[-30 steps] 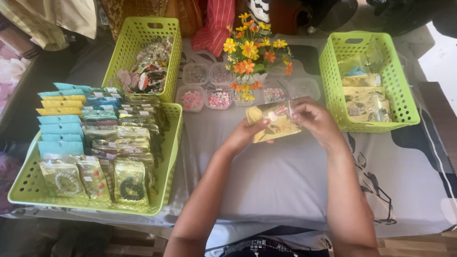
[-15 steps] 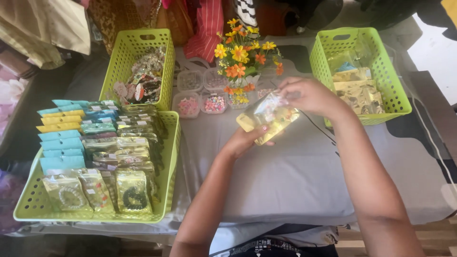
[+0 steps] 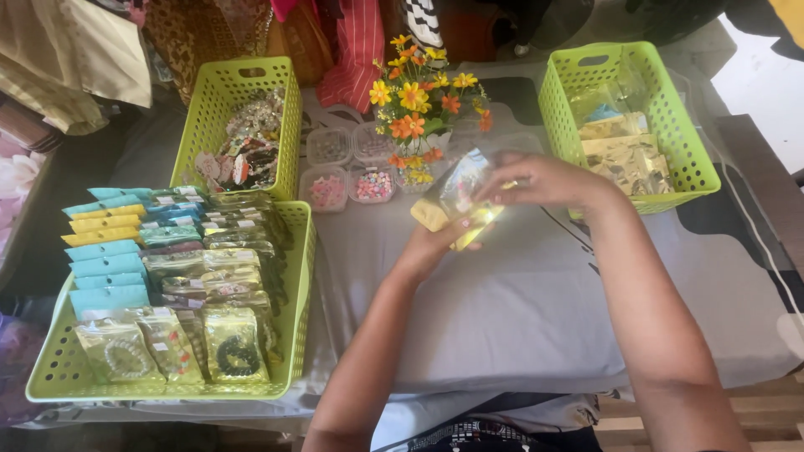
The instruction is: The recorder is shown packaging jewelry, including necklaces and small accessories, into small pouches.
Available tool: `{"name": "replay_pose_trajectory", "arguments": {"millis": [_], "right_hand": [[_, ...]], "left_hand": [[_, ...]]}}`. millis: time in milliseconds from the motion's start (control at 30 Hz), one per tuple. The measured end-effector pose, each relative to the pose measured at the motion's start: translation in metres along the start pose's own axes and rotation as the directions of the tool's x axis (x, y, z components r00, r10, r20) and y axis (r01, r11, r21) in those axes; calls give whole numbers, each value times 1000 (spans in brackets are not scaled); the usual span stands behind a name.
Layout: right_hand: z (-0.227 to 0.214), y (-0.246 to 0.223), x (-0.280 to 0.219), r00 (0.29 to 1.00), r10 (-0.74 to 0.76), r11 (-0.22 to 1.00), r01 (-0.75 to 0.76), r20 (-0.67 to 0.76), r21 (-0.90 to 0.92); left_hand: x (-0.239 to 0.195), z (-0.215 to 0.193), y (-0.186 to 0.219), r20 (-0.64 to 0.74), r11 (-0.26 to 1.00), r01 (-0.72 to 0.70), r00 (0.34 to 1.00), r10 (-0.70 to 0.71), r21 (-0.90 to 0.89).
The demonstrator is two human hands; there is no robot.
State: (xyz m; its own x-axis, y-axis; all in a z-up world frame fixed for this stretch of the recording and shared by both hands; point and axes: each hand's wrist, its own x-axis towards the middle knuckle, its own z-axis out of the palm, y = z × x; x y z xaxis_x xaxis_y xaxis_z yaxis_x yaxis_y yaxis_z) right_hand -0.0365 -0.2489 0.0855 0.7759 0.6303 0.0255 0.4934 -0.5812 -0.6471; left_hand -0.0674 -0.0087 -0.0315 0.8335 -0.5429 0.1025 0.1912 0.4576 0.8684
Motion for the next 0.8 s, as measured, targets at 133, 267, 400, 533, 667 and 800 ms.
{"name": "replay_pose_trajectory", "arguments": {"millis": [133, 267, 400, 533, 667, 800], "right_hand": [[7, -7, -2, 991, -5, 998, -5, 135, 69], [10, -12, -5, 970, 103, 993, -113, 222, 34], [10, -11, -11, 997, -76, 995, 78, 29, -59], [12, -5, -12, 995, -34, 998, 38, -98, 40], [18, 6, -6, 994, -88, 996, 89, 61, -16], [25, 2, 2, 971, 95, 995, -99, 221, 8]], "left_hand": [[2, -9, -12, 50, 1000, 19, 999, -19, 8], [3, -9, -17, 24, 999, 19, 1000, -19, 32], [3, -3, -7, -28, 996, 35, 999, -38, -81], [0, -3, -8, -22, 996, 37, 999, -38, -77], [1, 1, -5, 8, 999, 31, 999, -31, -13], [0, 1, 2, 44, 1000, 3, 999, -4, 19]]}}
